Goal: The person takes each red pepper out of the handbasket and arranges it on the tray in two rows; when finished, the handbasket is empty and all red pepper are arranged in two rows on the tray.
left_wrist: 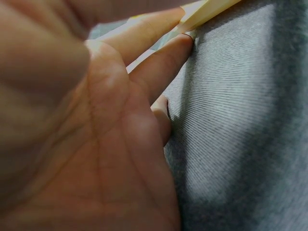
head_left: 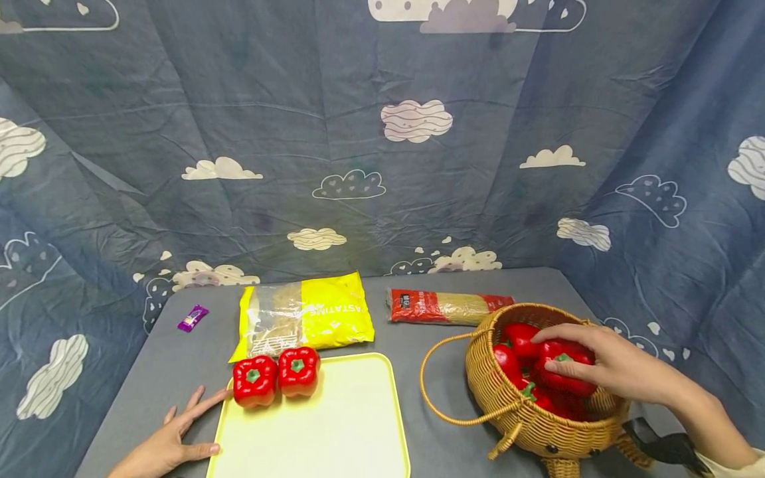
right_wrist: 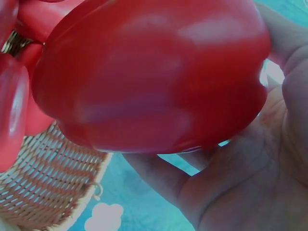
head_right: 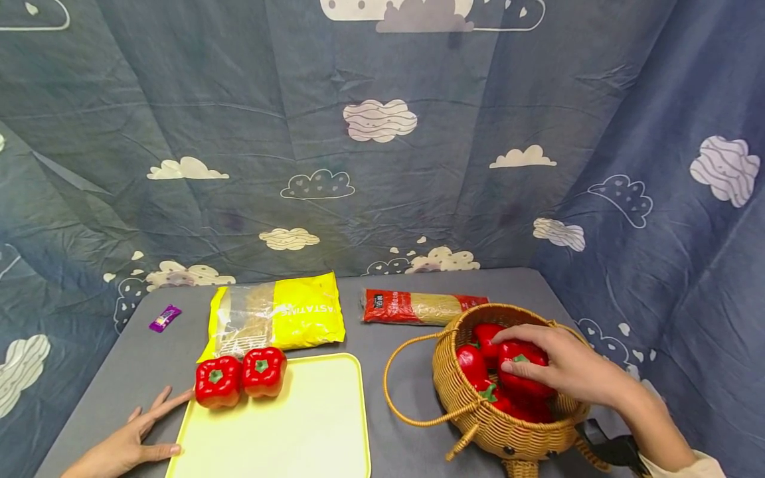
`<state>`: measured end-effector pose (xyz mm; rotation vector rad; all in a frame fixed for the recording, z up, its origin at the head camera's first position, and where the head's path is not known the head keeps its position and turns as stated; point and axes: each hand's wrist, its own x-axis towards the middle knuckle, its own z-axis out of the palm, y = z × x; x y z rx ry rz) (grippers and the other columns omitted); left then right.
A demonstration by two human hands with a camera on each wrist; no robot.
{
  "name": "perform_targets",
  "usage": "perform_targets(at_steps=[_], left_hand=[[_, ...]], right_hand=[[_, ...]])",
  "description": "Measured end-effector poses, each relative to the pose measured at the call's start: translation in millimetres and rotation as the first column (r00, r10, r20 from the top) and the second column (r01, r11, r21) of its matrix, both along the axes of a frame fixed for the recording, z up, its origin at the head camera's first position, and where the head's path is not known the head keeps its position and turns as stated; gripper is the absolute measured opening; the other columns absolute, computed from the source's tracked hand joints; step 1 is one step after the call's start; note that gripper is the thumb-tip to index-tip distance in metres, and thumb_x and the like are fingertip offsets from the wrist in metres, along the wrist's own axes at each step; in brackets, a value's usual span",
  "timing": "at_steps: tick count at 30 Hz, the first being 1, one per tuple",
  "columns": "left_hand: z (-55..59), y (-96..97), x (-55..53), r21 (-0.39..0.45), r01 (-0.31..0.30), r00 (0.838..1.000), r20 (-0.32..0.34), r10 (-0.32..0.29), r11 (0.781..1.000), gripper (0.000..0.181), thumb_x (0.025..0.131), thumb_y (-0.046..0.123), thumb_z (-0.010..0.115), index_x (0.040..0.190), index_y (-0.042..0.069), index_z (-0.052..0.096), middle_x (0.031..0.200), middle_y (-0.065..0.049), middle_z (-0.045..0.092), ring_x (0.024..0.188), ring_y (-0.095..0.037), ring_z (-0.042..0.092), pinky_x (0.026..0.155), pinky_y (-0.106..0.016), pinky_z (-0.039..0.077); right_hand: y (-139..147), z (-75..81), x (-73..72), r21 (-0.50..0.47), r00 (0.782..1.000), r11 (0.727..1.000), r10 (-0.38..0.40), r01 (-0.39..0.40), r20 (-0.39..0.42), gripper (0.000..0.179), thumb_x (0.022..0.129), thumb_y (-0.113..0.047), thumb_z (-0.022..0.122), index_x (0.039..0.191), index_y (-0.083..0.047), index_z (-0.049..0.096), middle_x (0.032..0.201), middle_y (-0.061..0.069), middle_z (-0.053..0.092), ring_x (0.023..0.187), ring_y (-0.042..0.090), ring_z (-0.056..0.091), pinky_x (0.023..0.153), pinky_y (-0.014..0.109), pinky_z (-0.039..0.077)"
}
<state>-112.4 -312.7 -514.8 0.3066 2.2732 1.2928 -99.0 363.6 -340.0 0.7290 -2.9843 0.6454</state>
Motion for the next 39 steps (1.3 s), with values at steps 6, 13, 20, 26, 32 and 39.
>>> perform_targets(at_steps=[6, 13, 20, 26, 32, 39], left_hand=[[-1.2, -0.6, -0.9, -0.020, -0.001, 1.000, 0.006, 0.001, 1.000, 0.086, 0.085, 0.015, 0.079, 0.154, -0.004, 0.029, 0.158, -0.040, -0.002, 0.141, -0.061, -0.022, 0.096, -0.080, -0.028], [-1.1, -0.4, -0.6, -0.020, 0.003, 1.000, 0.001, -0.003, 1.000, 0.084, 0.086, 0.014, 0.078, 0.153, -0.004, 0.030, 0.158, -0.041, -0.003, 0.141, -0.062, -0.022, 0.096, -0.081, -0.027], [-1.9, -0.5, 0.0, -0.007, 0.002, 1.000, -0.004, -0.002, 1.000, 0.083, 0.086, 0.014, 0.078, 0.153, -0.002, 0.032, 0.158, -0.041, -0.004, 0.141, -0.061, -0.022, 0.096, -0.080, -0.028], [-1.2, -0.4, -2.7, -0.022, -0.005, 0.999, 0.043, 0.006, 1.000, 0.087, 0.086, 0.018, 0.078, 0.155, -0.001, 0.028, 0.159, -0.040, -0.007, 0.142, -0.059, -0.023, 0.097, -0.078, -0.030], [0.7, 0.5, -3.9, -0.020, -0.002, 0.998, 0.060, 0.003, 1.000, 0.088, 0.087, 0.019, 0.078, 0.156, -0.002, 0.027, 0.159, -0.039, -0.005, 0.142, -0.058, -0.025, 0.097, -0.077, -0.031], [0.1, -0.6, -1.7, -0.010, 0.003, 0.999, 0.038, -0.003, 1.000, 0.085, 0.087, 0.016, 0.077, 0.154, -0.003, 0.029, 0.158, -0.040, -0.006, 0.142, -0.060, -0.023, 0.097, -0.078, -0.030]], right_hand=[[-4, 3.7, -0.1, -0.013, 1.000, 1.000, -0.003, 0.003, 0.029, 0.032, 0.092, -0.032, 0.073, 0.123, -0.036, 0.064, 0.117, -0.011, 0.069, 0.105, 0.000, 0.062, 0.079, 0.022, 0.055], [-11, 8.5, 0.5, -0.012, 1.000, 1.000, -0.001, 0.001, 0.012, 0.033, 0.093, -0.031, 0.073, 0.124, -0.038, 0.063, 0.117, -0.017, 0.067, 0.106, 0.000, 0.062, 0.082, 0.023, 0.055], [-24, 15.6, 1.2, -0.004, 0.998, 0.999, 0.041, -0.041, -0.054, 0.035, 0.095, -0.025, 0.070, 0.127, -0.036, 0.062, 0.123, -0.016, 0.065, 0.111, 0.002, 0.061, 0.087, 0.024, 0.055], [-32, 19.7, 1.0, -0.010, 0.995, 0.998, 0.060, -0.061, -0.080, 0.036, 0.096, -0.023, 0.069, 0.128, -0.036, 0.061, 0.126, -0.017, 0.064, 0.114, 0.001, 0.059, 0.089, 0.023, 0.054], [-38, 20.2, 0.3, 0.003, 0.978, 0.994, 0.112, -0.113, -0.173, 0.039, 0.095, -0.014, 0.068, 0.126, -0.037, 0.064, 0.129, -0.007, 0.064, 0.120, 0.004, 0.057, 0.096, 0.009, 0.042], [-45, 22.3, -4.4, -0.006, 0.975, 0.991, 0.132, -0.135, -0.180, 0.033, 0.097, -0.014, 0.066, 0.121, -0.037, 0.063, 0.124, -0.013, 0.063, 0.115, 0.004, 0.058, 0.097, 0.008, 0.041]])
